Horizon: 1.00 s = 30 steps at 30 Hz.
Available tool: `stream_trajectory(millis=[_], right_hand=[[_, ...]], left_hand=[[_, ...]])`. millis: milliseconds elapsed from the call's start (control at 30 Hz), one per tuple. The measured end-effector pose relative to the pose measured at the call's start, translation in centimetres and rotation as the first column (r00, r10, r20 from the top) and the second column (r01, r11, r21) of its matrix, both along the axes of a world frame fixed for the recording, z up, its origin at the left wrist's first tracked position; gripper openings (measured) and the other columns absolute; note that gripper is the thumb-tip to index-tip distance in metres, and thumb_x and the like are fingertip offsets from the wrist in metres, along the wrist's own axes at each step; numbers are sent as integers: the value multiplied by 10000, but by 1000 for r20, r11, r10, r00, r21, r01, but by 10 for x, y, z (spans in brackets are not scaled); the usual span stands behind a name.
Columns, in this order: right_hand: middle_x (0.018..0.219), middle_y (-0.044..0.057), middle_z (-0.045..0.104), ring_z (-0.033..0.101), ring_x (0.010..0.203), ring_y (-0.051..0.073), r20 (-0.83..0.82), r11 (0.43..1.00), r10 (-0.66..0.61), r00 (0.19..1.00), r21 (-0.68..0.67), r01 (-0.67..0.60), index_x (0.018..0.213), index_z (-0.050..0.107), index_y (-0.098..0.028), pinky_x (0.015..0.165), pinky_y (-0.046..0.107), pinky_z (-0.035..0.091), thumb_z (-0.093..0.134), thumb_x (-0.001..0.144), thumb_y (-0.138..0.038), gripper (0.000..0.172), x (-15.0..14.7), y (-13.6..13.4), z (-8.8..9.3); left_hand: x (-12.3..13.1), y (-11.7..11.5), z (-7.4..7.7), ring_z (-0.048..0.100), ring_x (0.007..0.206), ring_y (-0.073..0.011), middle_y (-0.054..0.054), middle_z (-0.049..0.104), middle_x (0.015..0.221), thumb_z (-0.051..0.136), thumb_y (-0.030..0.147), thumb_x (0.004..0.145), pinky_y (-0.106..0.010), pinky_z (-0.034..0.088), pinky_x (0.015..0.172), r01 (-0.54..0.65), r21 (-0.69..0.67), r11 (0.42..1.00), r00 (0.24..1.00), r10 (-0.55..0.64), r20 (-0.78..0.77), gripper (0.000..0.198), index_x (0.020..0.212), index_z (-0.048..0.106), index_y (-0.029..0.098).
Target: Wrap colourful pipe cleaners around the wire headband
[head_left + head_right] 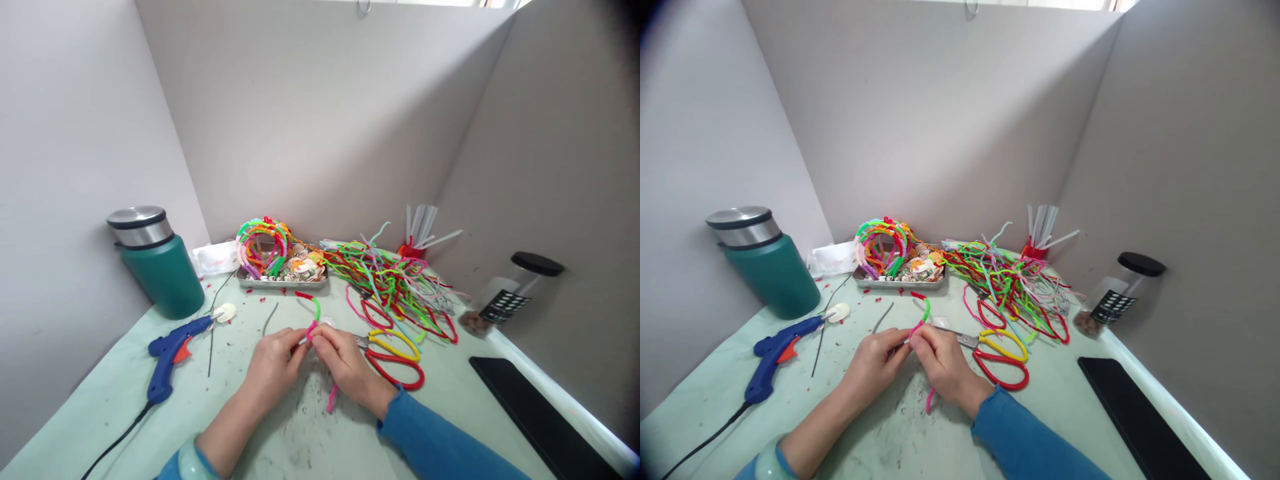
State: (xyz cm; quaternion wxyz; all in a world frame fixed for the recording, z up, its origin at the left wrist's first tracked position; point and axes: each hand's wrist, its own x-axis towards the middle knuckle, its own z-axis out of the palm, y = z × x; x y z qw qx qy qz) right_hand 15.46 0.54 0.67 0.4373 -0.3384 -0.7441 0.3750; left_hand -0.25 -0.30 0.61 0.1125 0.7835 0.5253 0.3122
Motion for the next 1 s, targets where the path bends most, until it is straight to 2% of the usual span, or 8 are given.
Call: stream_trajectory(millis=[167,267,433,700,867,1000], right_hand=[[624,-11,465,430,589,127,-49,998,29,998,-57,-32,784,546,-190,565,240,334,297,912,-401,350,2,-2,1],[576,-21,453,414,520,112,-104,989,-18,994,-147,2,729,531,-186,523,233,331,276,913,-429,397,1,1,-2],[526,-41,451,400,438,88,-130,954,-91,987,-296,49,696,512,-183,431,209,312,358,880,-463,369,-4,9,-11],[505,-69,455,349,352,54,-229,875,-51,972,-480,-67,677,454,-185,343,184,255,478,821,-445,299,-9,15,-16],[530,-71,457,341,376,41,-365,819,-29,931,-543,-188,676,460,-172,361,177,242,558,778,-382,253,-8,16,-13],[546,-59,485,356,377,39,-399,801,-42,916,-562,-208,673,477,-162,361,180,246,577,765,-363,243,-8,16,-13]], left_hand=[[0,-1,0,567,641,-139,-21,634,699,419,271,864,-217,372,602,-79,32,996,997,80,-24,247,899,660,226],[1,-3,2,568,628,-135,-20,648,697,399,293,874,-212,362,585,-119,56,991,993,120,-3,272,897,661,224],[2,-4,5,538,556,-116,-12,628,617,371,288,880,-207,321,531,-115,60,991,993,116,-10,332,743,661,204],[3,-3,5,513,524,-111,11,567,534,345,348,877,-197,325,510,-135,-72,988,990,138,41,405,643,634,187],[4,-4,6,484,507,-105,27,510,499,355,336,867,-192,313,493,-90,-157,984,992,102,72,383,621,600,174],[6,-4,5,446,471,-92,36,486,488,362,343,865,-189,292,468,-101,-169,980,989,118,95,373,614,578,170]])
